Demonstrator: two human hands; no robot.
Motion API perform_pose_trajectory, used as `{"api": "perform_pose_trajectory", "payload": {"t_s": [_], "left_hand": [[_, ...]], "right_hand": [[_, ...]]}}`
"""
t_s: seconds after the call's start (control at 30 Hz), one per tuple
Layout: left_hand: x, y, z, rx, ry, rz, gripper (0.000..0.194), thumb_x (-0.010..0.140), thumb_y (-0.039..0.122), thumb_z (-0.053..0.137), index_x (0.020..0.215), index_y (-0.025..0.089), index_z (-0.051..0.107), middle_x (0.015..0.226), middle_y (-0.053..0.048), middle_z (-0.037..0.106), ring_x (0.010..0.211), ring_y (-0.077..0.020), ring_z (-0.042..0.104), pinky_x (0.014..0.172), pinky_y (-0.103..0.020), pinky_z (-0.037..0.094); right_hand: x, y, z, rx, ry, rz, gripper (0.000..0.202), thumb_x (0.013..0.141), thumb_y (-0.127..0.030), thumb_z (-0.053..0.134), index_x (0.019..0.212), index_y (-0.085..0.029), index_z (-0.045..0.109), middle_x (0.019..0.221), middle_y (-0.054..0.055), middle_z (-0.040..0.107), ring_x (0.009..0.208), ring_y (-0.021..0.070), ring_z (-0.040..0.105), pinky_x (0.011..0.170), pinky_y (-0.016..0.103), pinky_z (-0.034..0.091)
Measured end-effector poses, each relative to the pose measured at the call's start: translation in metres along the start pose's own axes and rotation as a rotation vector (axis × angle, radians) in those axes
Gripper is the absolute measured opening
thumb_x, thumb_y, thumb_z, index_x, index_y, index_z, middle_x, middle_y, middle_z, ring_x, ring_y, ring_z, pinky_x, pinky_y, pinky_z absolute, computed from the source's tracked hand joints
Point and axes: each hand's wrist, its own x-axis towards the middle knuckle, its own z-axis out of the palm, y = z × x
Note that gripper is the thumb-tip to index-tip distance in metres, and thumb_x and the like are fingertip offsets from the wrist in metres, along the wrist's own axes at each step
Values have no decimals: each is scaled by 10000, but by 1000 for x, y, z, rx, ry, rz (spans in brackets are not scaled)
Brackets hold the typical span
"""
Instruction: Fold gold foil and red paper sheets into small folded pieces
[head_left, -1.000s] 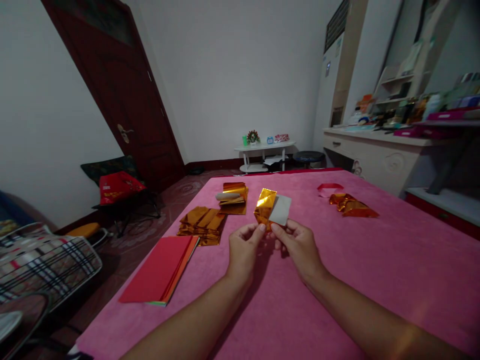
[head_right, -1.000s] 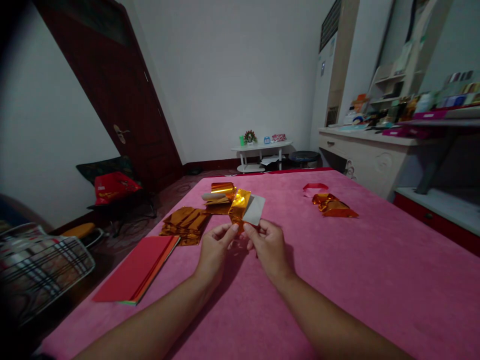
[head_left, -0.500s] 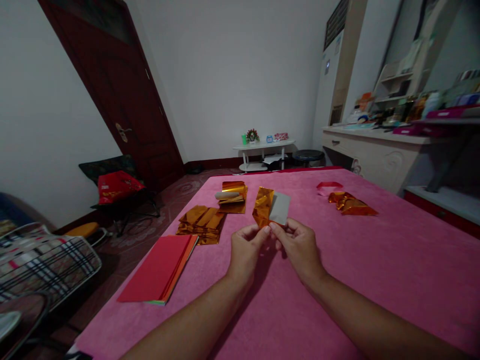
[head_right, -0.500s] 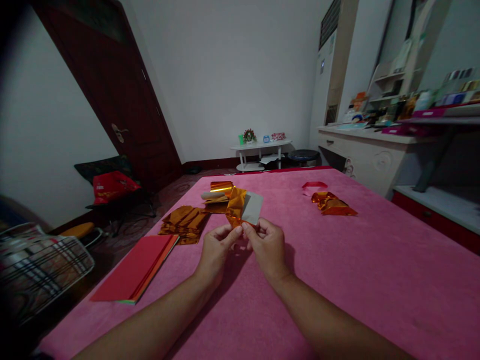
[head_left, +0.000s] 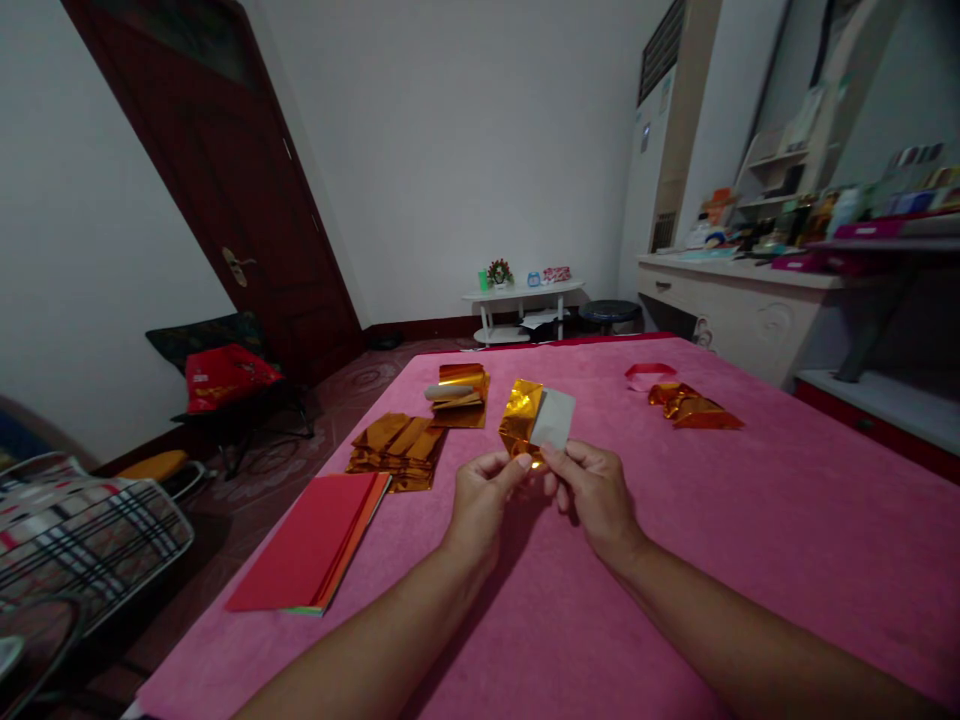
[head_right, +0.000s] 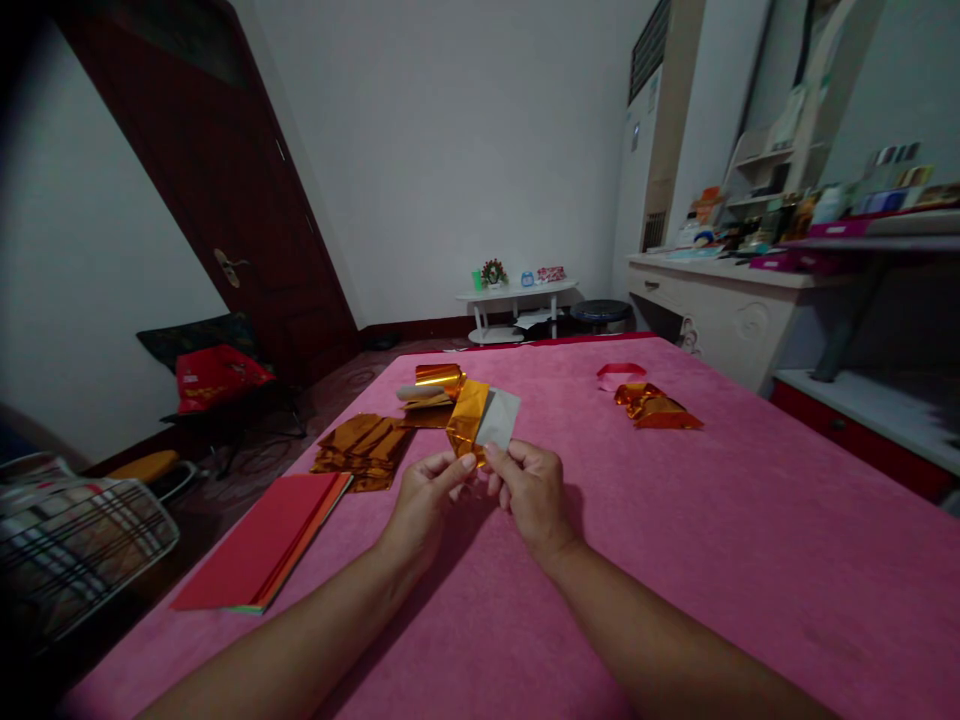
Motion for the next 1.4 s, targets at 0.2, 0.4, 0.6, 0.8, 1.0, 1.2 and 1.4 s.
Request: {"api": "perform_pose_trajectory", "payload": {"t_s": [0.2,0.4,0.6,0.8,1.0,1.2,1.4], "left_hand": [[12,11,-17,240,-81,-48,309,617,379,737,586,100,610,505,-4,541,432,-63,419,460,-205,282],[20,26,-32,575,-411,-190,421,640,491,679,542,114,519,481,42,411,443,-45,314,464,-209,199],[23,44,-36,795,-752,-333,372,725,455,598,581,127,495,526,43,415,480,-58,320,480,-216,216],[45,46,-39,923,-964,-409,340,763,439,554,621,131,535,527,52,386,482,-58,299,480,-213,218],[83,42,-35,1231,-1112,-554,403,616,503,683,526,143,526,482,41,417,472,-72,347,475,-217,263],[108,41,-13,1611,-1067,-629,352,463,448,780,545,147,619,431,46,398,448,-79,313,444,-224,230],[114,36,28,1868,-1279,-527,220,455,265,789,415,133,618,423,1,459,471,-115,380,491,-262,301]], "right_hand": [[27,13,-17,190,102,121,647,776,-734,295,638,-169,578,466,17,556,361,105,450,354,215,318],[42,-10,-38,159,-211,273,412,690,-506,653,883,-142,642,709,48,672,579,153,603,538,252,449],[35,-28,-44,-16,-610,326,393,699,-470,668,859,-111,672,739,59,667,588,110,573,549,220,412],[37,-9,-39,-305,-608,263,161,608,-234,704,687,-98,667,574,1,607,472,60,480,447,173,337],[23,5,-20,-493,-525,367,140,658,-158,578,522,-136,552,360,-53,467,300,51,384,325,162,261],[17,-1,-12,-547,-599,471,231,734,-135,485,505,-148,518,348,-15,518,292,85,482,296,151,307],[11,-11,-15,-512,-685,588,244,794,-178,451,560,-148,514,430,-1,566,305,84,493,319,168,353]]}}
